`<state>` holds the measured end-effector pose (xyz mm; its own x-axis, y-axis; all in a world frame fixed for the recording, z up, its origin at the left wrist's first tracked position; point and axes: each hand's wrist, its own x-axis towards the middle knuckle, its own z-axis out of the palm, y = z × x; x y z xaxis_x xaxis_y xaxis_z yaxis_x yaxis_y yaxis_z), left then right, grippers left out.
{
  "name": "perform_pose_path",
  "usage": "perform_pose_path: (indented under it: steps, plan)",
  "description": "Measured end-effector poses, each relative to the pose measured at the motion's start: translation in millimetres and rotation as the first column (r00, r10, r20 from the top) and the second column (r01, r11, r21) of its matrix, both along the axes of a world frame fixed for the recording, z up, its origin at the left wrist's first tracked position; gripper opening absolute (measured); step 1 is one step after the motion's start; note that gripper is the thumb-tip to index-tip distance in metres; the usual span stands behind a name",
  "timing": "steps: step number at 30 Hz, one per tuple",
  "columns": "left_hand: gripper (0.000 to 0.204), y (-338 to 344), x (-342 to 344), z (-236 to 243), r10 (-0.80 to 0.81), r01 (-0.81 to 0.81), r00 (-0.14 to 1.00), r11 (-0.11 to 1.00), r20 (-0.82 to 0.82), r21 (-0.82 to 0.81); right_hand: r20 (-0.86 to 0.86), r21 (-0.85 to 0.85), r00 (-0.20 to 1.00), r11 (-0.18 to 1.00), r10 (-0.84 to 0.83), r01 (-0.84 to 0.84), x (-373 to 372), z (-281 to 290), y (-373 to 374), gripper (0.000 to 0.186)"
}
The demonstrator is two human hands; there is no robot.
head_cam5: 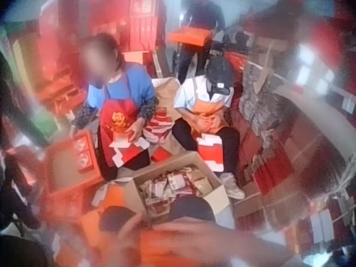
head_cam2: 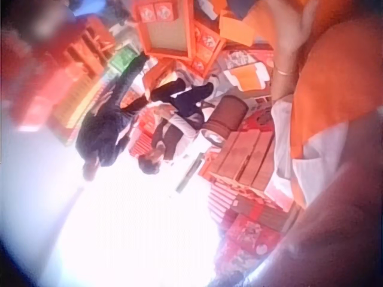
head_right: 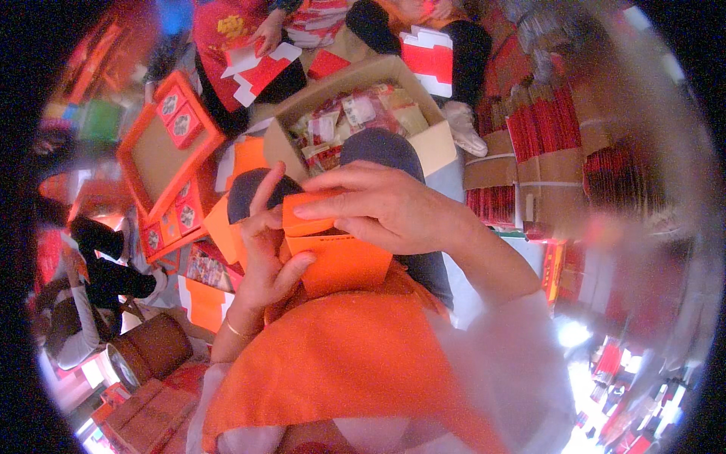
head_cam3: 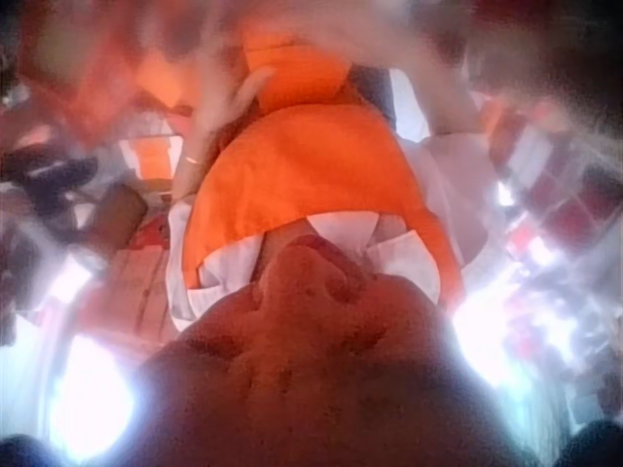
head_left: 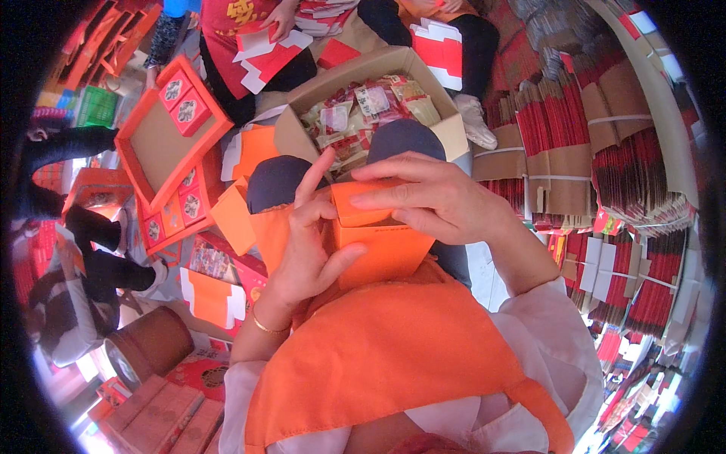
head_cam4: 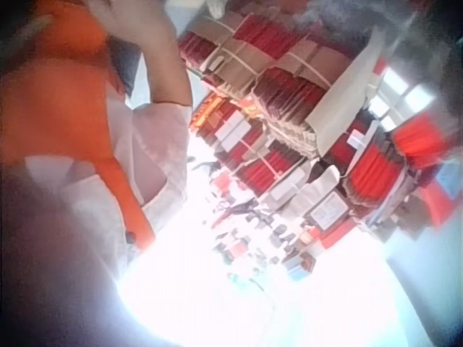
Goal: The person folds orange paper sheets into small rectangular packets by hand. They repeatedly pick up a sheet, fold it into a packet, and place it aside, continuing this process throughout the clip.
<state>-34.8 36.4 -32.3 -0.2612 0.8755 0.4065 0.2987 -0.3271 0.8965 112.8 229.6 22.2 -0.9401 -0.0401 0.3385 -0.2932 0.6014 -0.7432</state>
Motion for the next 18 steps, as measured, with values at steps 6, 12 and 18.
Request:
perform_pose_path:
  steps: [6,12,18]
  plan:
    - [0.051,2.9,1.3,-3.3,-0.015,0.013,1.0,0.997,0.027,0.083,0.003,0.066,0.999,0.996,-0.054,0.053,4.2,1.2,-3.4,0.04]
    - [0.048,1.7,8.3,-6.5,0.029,-0.044,0.992,0.992,0.123,0.117,0.017,0.055,0.998,0.997,-0.053,0.052,3.5,2.9,-5.4,0.036]
    - [0.034,-0.6,-0.5,9.7,0.007,-0.014,0.981,0.999,-0.196,-0.034,-0.108,0.117,0.973,0.97,-0.202,0.214,10.2,6.4,-1.9,0.041]
